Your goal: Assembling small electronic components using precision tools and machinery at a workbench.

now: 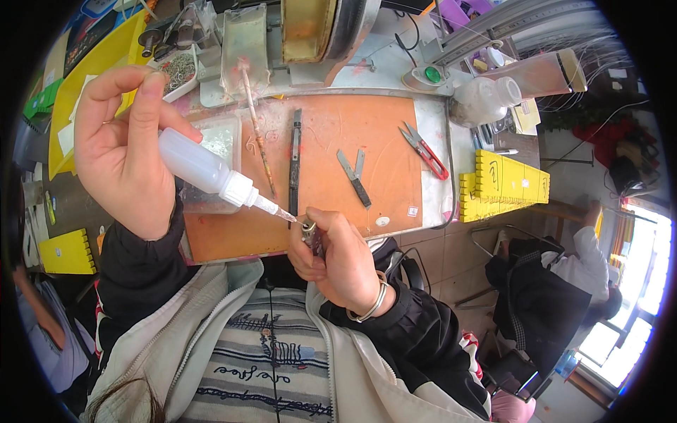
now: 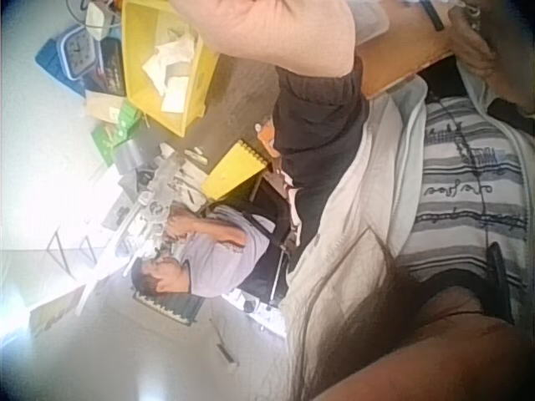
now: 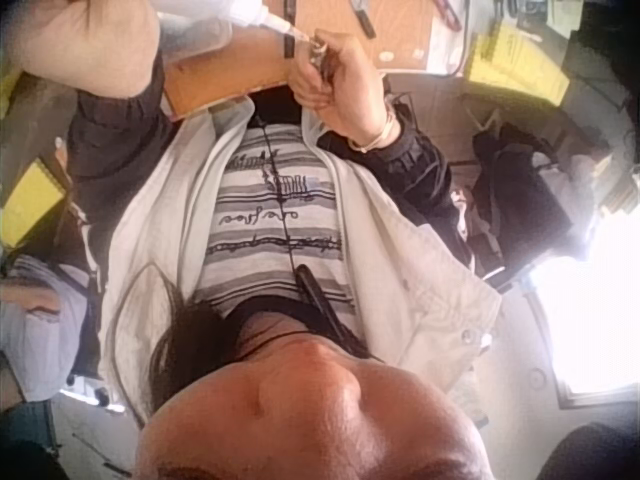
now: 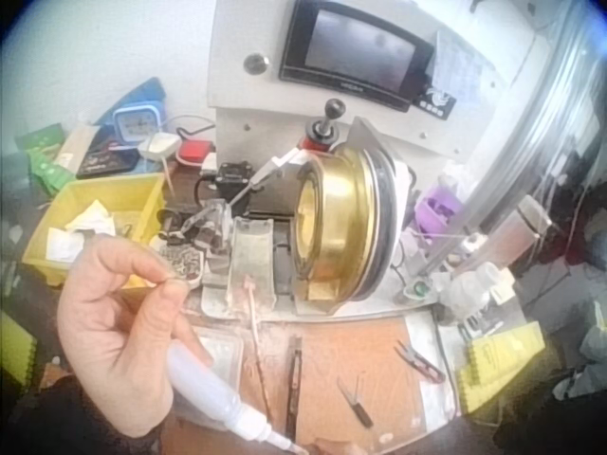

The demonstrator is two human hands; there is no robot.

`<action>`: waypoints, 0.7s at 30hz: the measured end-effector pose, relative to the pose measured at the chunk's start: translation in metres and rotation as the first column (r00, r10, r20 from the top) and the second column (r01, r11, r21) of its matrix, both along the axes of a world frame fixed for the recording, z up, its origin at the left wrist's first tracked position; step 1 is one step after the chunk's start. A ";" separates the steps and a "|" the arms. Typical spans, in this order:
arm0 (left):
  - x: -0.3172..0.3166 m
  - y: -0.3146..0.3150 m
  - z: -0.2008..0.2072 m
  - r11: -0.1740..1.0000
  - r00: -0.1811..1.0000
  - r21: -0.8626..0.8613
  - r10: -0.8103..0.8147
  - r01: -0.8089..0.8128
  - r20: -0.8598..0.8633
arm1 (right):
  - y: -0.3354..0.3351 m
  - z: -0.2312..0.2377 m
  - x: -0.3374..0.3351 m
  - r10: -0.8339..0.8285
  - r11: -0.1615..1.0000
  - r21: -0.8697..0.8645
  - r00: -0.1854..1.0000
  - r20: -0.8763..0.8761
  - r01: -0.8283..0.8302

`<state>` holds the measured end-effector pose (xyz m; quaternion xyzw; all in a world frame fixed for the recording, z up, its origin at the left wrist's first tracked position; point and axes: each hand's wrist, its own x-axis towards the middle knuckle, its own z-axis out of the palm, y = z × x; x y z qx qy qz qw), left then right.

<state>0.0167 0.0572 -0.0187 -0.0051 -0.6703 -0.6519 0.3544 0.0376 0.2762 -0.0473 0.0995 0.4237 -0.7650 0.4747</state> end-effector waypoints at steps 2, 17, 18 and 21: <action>0.000 0.000 -0.001 1.000 1.000 0.000 0.003 -0.003 -0.005 | -0.001 0.001 0.000 0.004 1.000 0.000 1.000 0.005 -0.004; 0.000 0.001 -0.001 0.999 0.998 -0.003 0.051 -0.051 0.037 | 0.001 -0.003 -0.002 0.036 0.998 -0.056 0.997 0.062 -0.032; 0.001 0.000 -0.001 0.998 0.998 -0.013 0.055 -0.054 0.043 | 0.001 -0.003 -0.002 0.033 0.998 -0.051 0.998 0.061 -0.030; 0.001 0.000 -0.002 0.999 0.998 -0.021 0.045 -0.044 0.043 | -0.001 -0.001 -0.001 0.026 0.999 -0.035 0.999 0.041 -0.025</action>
